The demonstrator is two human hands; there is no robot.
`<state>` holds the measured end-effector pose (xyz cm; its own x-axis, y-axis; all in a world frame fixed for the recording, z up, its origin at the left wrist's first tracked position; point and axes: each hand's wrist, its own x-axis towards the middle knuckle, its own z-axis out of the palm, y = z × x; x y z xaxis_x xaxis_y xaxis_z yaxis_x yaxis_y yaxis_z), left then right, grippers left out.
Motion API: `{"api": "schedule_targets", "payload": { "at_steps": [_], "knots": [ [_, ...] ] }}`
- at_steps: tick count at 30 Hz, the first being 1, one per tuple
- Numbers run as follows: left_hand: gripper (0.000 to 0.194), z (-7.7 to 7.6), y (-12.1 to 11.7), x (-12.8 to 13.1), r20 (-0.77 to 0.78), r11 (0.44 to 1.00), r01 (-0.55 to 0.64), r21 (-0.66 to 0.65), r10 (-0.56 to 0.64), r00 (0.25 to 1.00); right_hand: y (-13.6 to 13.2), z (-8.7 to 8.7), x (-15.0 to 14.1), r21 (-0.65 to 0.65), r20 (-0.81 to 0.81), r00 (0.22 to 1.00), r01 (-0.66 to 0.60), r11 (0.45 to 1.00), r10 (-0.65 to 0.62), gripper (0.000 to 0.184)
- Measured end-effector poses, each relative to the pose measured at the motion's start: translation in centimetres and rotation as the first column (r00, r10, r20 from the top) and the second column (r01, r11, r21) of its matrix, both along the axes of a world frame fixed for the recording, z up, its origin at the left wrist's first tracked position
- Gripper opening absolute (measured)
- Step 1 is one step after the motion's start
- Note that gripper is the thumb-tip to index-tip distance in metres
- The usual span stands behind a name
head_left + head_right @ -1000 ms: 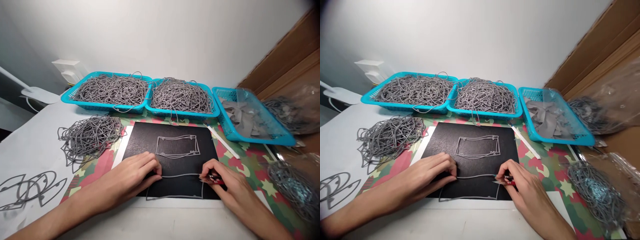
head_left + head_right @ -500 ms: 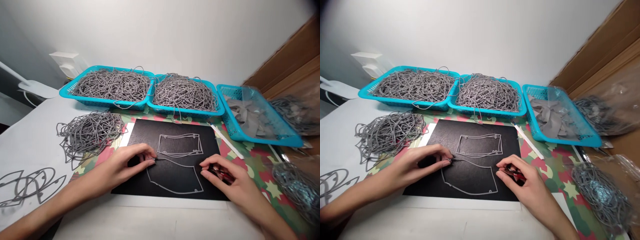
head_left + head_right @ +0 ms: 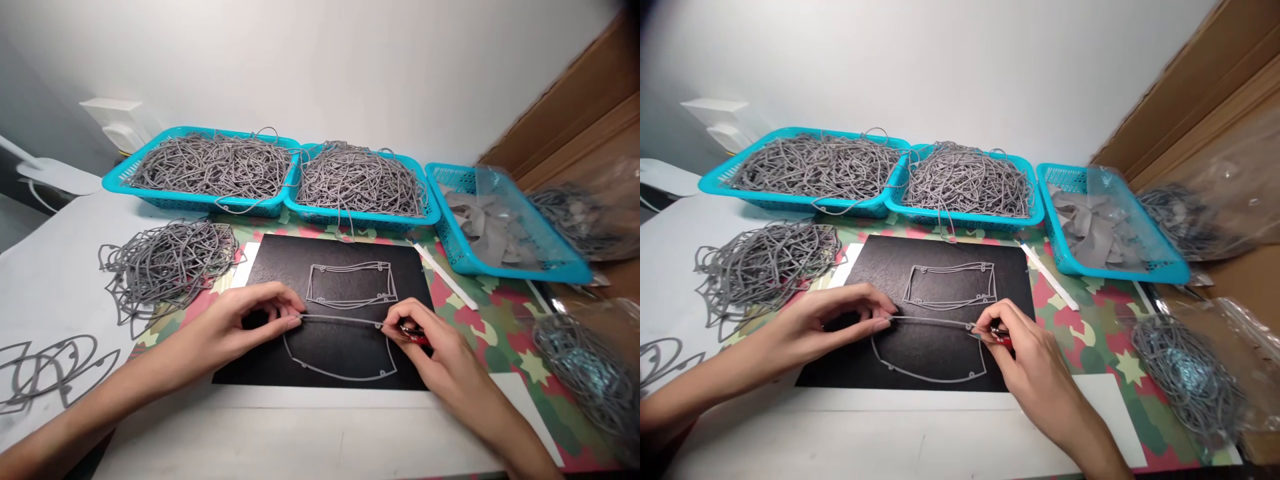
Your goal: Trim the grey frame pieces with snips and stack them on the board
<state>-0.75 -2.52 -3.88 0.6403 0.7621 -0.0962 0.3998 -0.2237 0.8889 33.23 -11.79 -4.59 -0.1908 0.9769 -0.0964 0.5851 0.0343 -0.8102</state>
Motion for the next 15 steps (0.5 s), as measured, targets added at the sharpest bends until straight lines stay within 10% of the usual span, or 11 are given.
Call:
{"api": "schedule_targets", "payload": {
  "at_steps": [9,15],
  "knots": [
    [0.008,2.2,-1.1,0.4,0.183,1.0,0.029,-0.007,-0.027,0.983,-1.1,1.6,0.4,-0.118,-0.275,0.962,-0.024,0.993,-0.01,0.027],
    [0.033,2.7,-2.4,-0.1,0.221,0.872,0.0,0.489,-0.124,0.967,-1.3,2.0,0.4,0.099,-0.285,0.957,-0.027,0.995,0.055,0.019]
  ]
}}
